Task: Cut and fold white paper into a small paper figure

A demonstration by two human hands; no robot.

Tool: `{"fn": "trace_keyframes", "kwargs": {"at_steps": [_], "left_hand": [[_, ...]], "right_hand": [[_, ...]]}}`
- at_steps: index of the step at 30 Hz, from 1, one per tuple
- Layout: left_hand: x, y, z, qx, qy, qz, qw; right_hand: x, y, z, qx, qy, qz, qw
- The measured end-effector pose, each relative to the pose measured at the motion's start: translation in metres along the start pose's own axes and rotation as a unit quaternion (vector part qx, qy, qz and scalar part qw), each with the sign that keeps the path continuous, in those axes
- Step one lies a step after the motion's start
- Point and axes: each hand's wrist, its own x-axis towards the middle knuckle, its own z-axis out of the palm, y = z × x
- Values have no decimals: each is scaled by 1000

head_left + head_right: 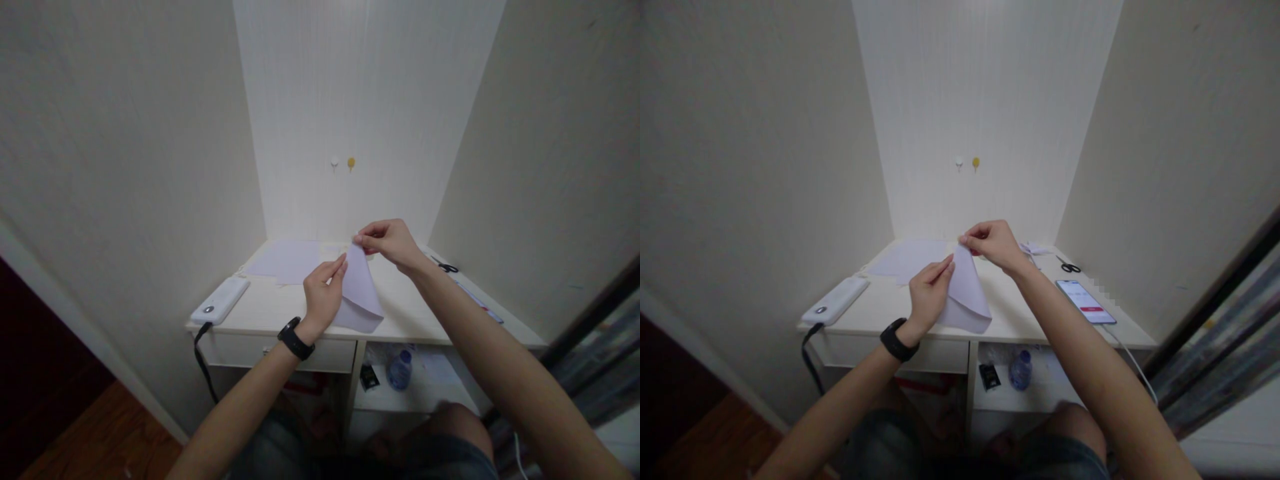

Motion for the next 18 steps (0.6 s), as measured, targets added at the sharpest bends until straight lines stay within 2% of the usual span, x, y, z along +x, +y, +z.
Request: {"fn": "trace_keyframes", "kwargs": {"at_steps": [11, 18], "left_hand": [[0, 2, -2, -8, -2, -8, 1000], [2, 5, 0, -5, -12, -5, 1000]], "right_hand": [[5, 0, -1, 3, 4, -19, 1000], [7, 3, 3, 9, 68, -16, 998]]}}
